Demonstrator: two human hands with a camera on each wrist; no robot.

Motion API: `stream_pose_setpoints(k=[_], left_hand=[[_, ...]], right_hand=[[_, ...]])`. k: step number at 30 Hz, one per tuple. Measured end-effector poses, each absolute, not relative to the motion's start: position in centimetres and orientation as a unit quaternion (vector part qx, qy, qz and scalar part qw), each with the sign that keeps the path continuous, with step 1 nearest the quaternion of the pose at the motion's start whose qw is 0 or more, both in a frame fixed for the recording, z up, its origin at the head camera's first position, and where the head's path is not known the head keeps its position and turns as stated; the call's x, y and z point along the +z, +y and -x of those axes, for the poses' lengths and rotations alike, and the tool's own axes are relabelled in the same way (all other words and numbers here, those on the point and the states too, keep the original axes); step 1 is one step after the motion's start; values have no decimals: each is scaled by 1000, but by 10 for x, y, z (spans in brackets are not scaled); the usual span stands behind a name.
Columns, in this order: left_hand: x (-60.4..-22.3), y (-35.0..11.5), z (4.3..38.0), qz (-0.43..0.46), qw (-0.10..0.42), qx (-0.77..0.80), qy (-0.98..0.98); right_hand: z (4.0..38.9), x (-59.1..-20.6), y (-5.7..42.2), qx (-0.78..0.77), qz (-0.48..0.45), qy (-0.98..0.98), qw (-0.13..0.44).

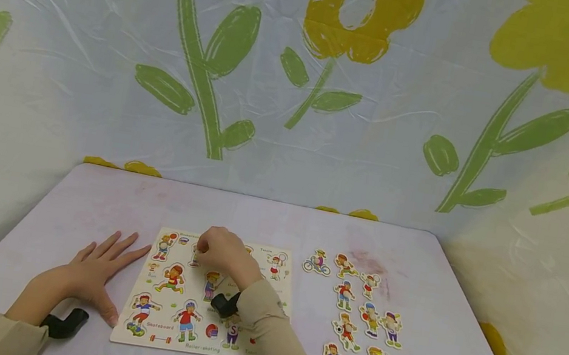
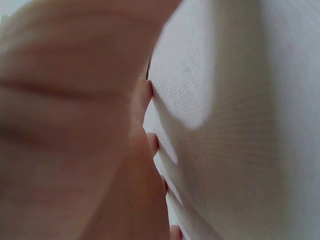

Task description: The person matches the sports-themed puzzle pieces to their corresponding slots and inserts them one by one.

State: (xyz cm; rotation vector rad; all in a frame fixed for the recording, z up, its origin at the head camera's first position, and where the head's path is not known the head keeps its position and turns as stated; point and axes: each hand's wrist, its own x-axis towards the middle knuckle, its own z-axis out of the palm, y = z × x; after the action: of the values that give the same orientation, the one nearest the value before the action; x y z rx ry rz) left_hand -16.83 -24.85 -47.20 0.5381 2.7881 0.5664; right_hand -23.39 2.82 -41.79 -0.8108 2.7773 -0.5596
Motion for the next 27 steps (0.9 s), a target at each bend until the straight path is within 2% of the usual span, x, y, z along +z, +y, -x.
stream_pose_setpoints(k=[18, 27], left_hand=[[-474, -248, 169, -181, 128, 190, 956], [-494, -258, 176, -183, 95, 187, 961]], right_hand=[[222, -399, 73, -177, 264, 947, 47], [217, -387, 97, -207, 275, 939, 21]])
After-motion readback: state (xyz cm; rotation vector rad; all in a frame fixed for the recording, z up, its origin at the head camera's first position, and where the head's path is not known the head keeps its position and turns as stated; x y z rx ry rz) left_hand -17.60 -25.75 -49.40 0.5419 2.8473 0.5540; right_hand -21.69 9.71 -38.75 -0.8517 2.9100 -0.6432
